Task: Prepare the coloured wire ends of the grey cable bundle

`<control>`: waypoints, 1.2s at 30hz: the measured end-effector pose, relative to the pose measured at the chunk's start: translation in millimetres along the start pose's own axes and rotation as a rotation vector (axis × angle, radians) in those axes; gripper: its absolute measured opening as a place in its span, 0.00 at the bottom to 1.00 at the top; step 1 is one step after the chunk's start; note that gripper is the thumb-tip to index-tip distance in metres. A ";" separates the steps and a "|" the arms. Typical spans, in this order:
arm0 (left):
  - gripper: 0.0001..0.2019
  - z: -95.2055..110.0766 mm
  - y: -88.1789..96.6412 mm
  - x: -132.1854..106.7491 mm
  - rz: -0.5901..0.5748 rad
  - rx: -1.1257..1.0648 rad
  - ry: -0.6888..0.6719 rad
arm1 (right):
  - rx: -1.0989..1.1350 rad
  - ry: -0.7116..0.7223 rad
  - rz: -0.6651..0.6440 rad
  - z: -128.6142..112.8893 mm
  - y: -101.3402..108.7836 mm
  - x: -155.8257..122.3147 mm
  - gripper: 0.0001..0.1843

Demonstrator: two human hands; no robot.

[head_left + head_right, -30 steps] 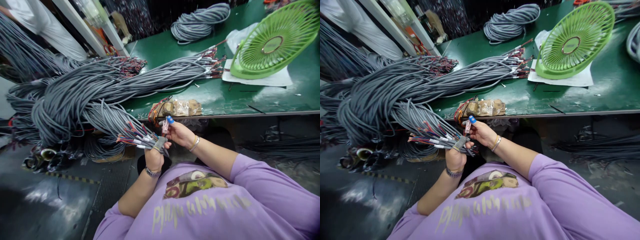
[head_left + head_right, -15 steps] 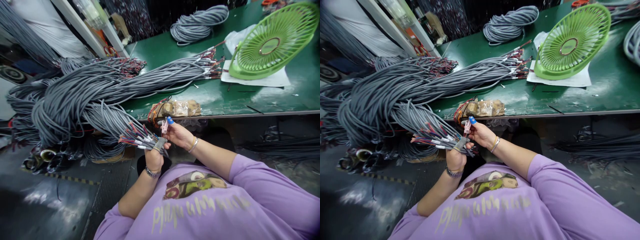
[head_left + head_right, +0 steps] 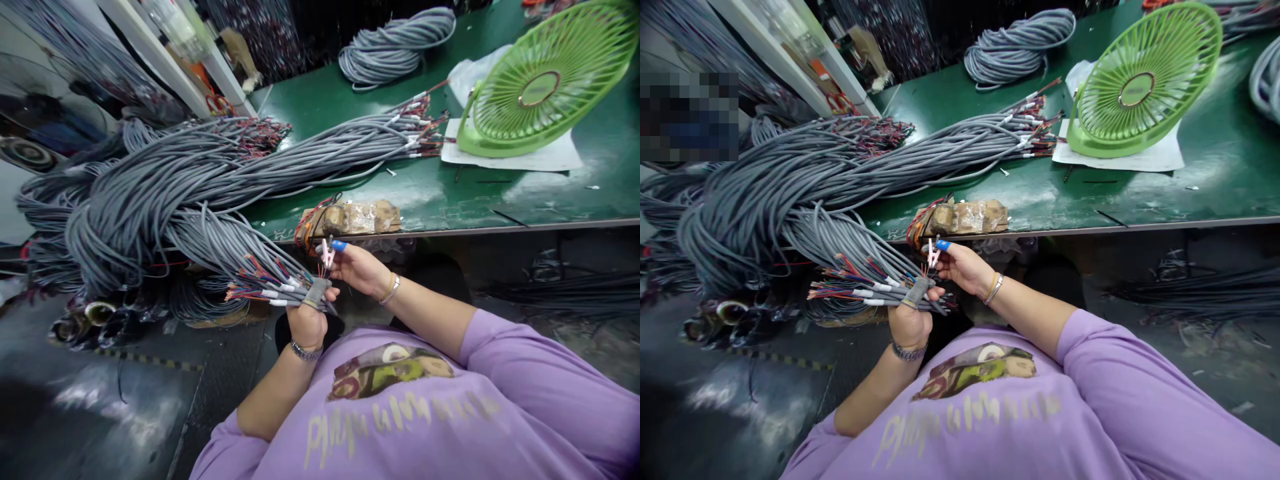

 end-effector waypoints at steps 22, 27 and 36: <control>0.10 1.0 -5.3 4.3 0.037 -0.028 0.039 | 0.142 -0.066 -0.119 12.1 -1.3 16.2 0.28; 0.11 -2.5 -3.9 4.0 0.054 -0.007 0.028 | 0.184 -0.090 -0.080 10.6 -4.4 16.8 0.26; 0.11 -7.4 1.5 4.2 0.044 0.017 0.049 | 0.225 -0.081 -0.049 12.6 -6.1 15.6 0.25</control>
Point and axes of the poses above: each hand's wrist, its own x-axis towards the middle knuckle, its own y-axis out of the back of the hand, z = x × y, the point moved 1 cm from there along x, towards the middle knuckle, and after that the axes turned 10 degrees about -x, right-handed, at the moved point
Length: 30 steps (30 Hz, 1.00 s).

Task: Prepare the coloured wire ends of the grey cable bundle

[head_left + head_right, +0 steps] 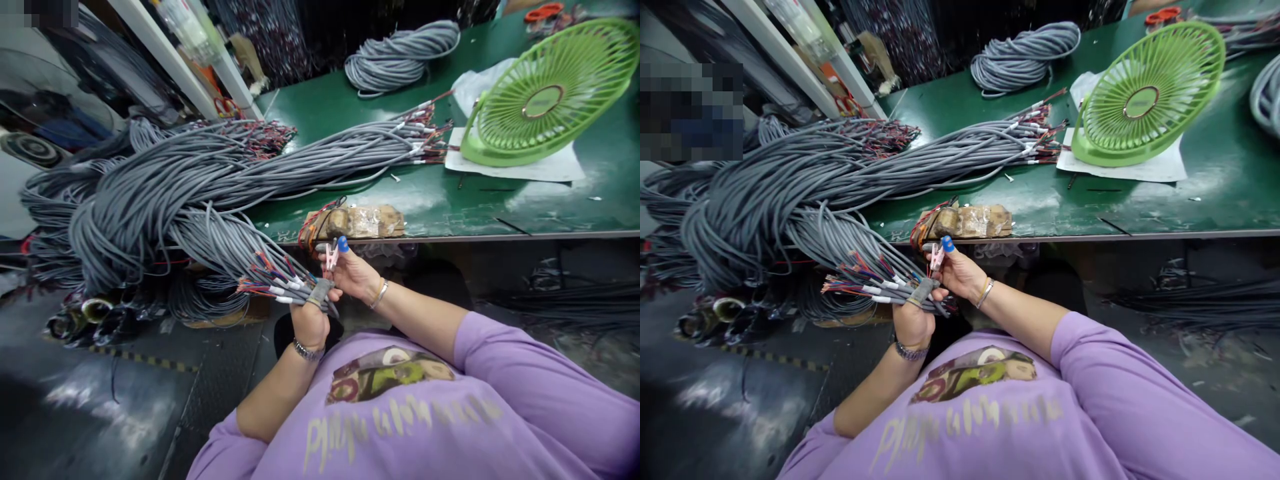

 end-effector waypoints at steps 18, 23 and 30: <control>0.10 -0.8 3.0 -3.4 -0.044 -0.032 -0.117 | -0.121 0.069 -0.006 -9.0 5.5 -13.8 0.17; 0.12 3.2 -7.1 0.5 -0.012 -0.087 -0.077 | -0.085 0.038 -0.033 -6.6 6.0 -9.7 0.18; 0.10 -0.1 -7.2 1.8 0.046 -0.065 -0.042 | -0.044 -0.013 -0.074 -6.0 8.9 -7.1 0.17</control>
Point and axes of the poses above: each hand's wrist, its own x-axis towards the middle knuckle, its own y-axis out of the back of the hand, z = x × y, the point moved 1 cm from there along x, towards the middle knuckle, and after that the axes turned 10 degrees about -x, right-handed, at the moved point
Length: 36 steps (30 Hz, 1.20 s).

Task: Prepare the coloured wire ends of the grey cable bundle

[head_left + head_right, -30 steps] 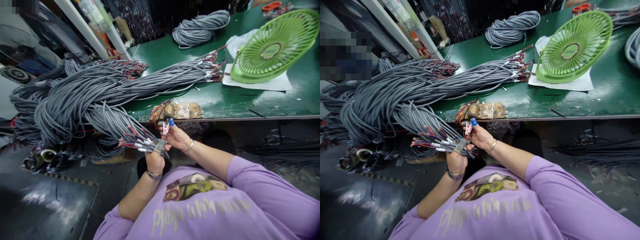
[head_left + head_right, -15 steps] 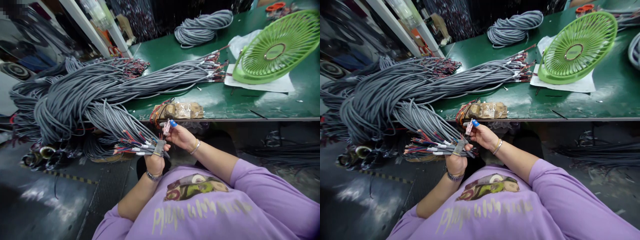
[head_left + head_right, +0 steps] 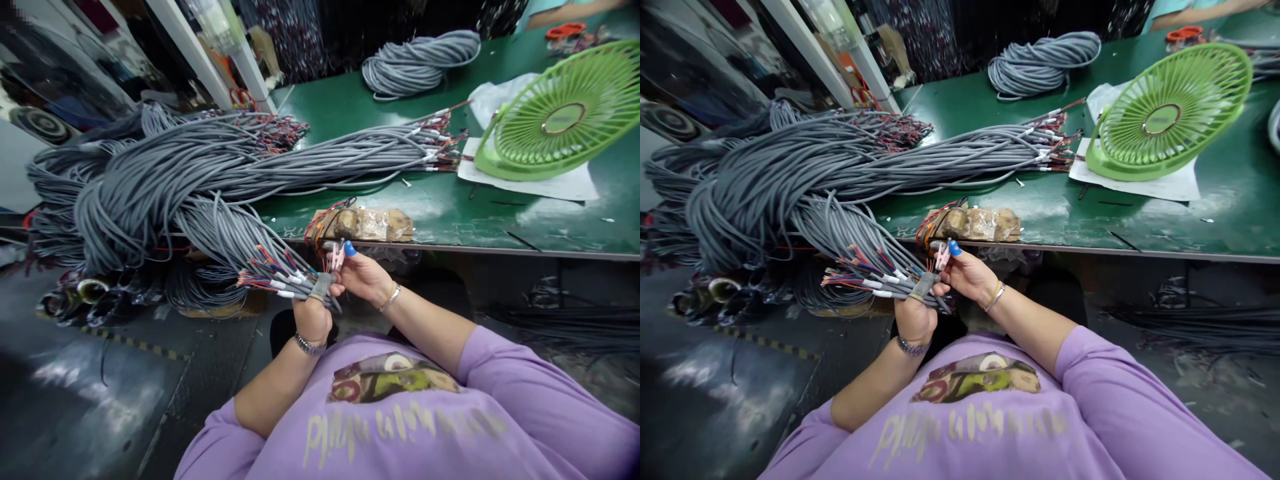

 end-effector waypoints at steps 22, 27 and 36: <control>0.11 -2.6 25.5 -8.5 -0.074 0.047 -0.012 | 0.073 0.021 0.033 5.8 21.9 -9.2 0.23; 0.12 -6.5 31.6 -7.3 -0.093 0.081 -0.003 | 0.026 0.023 0.050 6.1 32.0 -14.0 0.19; 0.17 -9.3 36.3 -0.2 -0.249 0.121 0.136 | -0.457 0.243 0.044 -2.9 48.3 -33.6 0.17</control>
Point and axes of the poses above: each hand's wrist, its own x-axis towards the middle knuckle, its own y-axis out of the back of the hand, z = x × y, the point moved 1 cm from there along x, towards the middle knuckle, and after that the axes turned 10 degrees about -x, right-handed, at the moved point
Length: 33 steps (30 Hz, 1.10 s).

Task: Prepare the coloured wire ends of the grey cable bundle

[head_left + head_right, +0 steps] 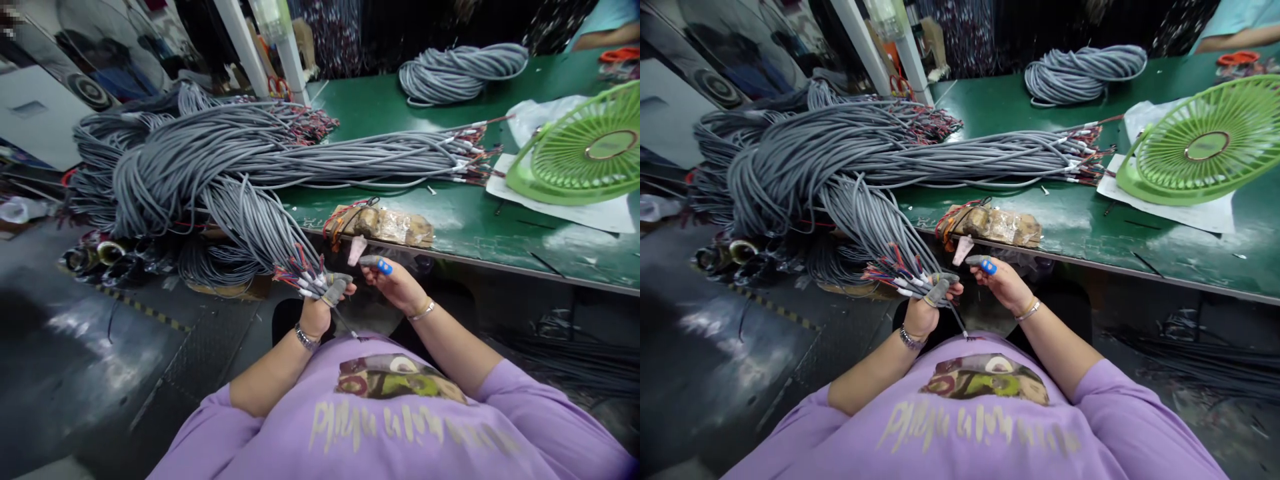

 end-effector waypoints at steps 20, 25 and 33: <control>0.14 7.0 3.5 -2.2 0.021 -0.036 -0.059 | -0.398 -0.363 -0.575 98.3 13.9 -25.6 0.20; 0.13 3.6 7.8 -2.7 0.004 -0.025 -0.057 | -0.142 -0.544 -0.446 103.2 17.9 -25.4 0.14; 0.13 2.4 9.4 -1.6 -0.023 -0.013 -0.051 | 0.130 -0.324 -0.119 82.7 22.3 -22.7 0.23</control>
Point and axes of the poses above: each hand's wrist, its own x-axis towards the middle knuckle, its own y-axis out of the back of the hand, z = x × y, the point moved 1 cm from there along x, towards the middle knuckle, and after that the axes turned 10 degrees about -x, right-handed, at the moved point
